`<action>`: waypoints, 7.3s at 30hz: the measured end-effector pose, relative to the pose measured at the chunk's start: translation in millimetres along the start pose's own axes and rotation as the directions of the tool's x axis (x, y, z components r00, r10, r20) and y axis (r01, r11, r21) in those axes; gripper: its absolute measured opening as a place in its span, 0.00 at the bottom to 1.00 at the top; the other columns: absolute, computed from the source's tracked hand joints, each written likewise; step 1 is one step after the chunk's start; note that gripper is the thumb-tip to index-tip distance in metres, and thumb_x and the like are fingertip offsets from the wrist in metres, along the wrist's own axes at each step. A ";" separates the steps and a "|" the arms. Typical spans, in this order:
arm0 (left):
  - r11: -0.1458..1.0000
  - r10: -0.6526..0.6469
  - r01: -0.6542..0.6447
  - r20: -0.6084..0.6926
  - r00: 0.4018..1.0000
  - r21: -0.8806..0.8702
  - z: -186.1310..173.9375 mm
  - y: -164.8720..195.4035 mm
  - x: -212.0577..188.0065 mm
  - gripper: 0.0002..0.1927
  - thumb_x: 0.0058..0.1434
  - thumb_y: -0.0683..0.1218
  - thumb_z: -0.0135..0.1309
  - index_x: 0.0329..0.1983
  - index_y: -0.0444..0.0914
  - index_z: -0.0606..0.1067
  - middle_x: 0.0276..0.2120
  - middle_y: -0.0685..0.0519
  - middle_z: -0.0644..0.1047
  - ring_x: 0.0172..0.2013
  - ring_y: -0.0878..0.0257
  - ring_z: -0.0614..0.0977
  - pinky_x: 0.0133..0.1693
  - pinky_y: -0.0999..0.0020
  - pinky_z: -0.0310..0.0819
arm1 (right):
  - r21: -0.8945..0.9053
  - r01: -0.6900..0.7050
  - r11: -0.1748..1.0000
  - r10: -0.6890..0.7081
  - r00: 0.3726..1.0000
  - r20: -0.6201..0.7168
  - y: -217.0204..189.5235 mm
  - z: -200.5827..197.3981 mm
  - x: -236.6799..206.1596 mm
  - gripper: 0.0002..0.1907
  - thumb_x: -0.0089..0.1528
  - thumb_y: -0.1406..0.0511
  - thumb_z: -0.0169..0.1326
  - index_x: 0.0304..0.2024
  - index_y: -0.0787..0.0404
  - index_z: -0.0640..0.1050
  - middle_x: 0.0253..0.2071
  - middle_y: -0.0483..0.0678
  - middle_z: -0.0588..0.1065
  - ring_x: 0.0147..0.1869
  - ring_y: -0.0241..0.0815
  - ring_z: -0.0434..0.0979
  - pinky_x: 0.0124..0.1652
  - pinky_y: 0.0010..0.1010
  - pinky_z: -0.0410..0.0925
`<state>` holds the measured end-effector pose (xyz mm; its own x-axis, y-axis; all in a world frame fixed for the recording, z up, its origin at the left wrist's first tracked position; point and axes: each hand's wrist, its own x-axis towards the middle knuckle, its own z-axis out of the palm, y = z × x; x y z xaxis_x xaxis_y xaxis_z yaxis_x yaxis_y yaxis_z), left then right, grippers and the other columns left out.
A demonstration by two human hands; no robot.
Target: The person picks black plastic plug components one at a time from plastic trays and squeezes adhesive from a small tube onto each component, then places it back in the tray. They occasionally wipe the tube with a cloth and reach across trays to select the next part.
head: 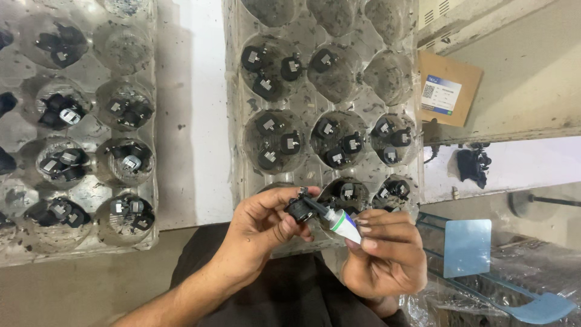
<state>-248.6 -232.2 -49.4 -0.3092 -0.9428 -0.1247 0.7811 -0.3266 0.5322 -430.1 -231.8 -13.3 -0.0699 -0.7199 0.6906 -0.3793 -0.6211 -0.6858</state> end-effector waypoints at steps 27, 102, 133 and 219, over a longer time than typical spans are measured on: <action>-0.540 -0.141 -0.559 0.588 0.797 0.629 24.6 37.9 241.4 0.18 0.48 0.52 0.70 0.44 0.51 0.85 0.36 0.47 0.80 0.40 0.46 0.81 0.42 0.50 0.76 | 0.057 -0.083 0.995 0.097 0.939 -0.331 15.8 -104.4 -22.8 0.14 0.66 0.70 0.66 0.43 0.64 0.71 0.34 0.52 0.73 0.38 0.44 0.78 0.39 0.33 0.76; 0.752 0.542 -0.411 -0.128 0.831 0.516 53.7 -89.1 37.8 0.26 0.45 0.26 0.67 0.49 0.29 0.76 0.54 0.49 0.76 0.52 0.63 0.80 0.54 0.66 0.79 | 0.352 -0.308 0.884 0.359 0.929 -0.088 135.5 -170.0 -39.8 0.15 0.56 0.80 0.63 0.41 0.66 0.74 0.42 0.61 0.80 0.51 0.47 0.83 0.48 0.33 0.78; 0.729 0.417 -0.252 -0.121 0.901 0.637 220.6 -219.8 95.3 0.27 0.53 0.24 0.60 0.56 0.34 0.79 0.46 0.52 0.75 0.41 0.68 0.80 0.45 0.71 0.86 | 0.177 0.131 0.975 -0.150 0.984 0.099 139.7 -321.9 45.8 0.11 0.56 0.74 0.63 0.36 0.64 0.73 0.34 0.51 0.77 0.38 0.45 0.81 0.37 0.34 0.80; -0.239 0.481 -0.195 0.290 0.827 0.951 147.4 -106.7 274.3 0.22 0.51 0.51 0.74 0.44 0.36 0.82 0.34 0.49 0.83 0.36 0.57 0.85 0.39 0.62 0.79 | 0.228 -0.042 0.973 0.087 0.978 -0.192 160.5 -319.6 35.0 0.15 0.64 0.70 0.66 0.45 0.65 0.72 0.37 0.52 0.73 0.40 0.44 0.77 0.42 0.31 0.74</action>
<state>-496.8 -446.1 -17.0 -0.0380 -0.9175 0.3959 -0.6424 0.3259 0.6936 -788.2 -257.7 -25.7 -0.2785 -0.6982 0.6596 -0.1554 -0.6449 -0.7483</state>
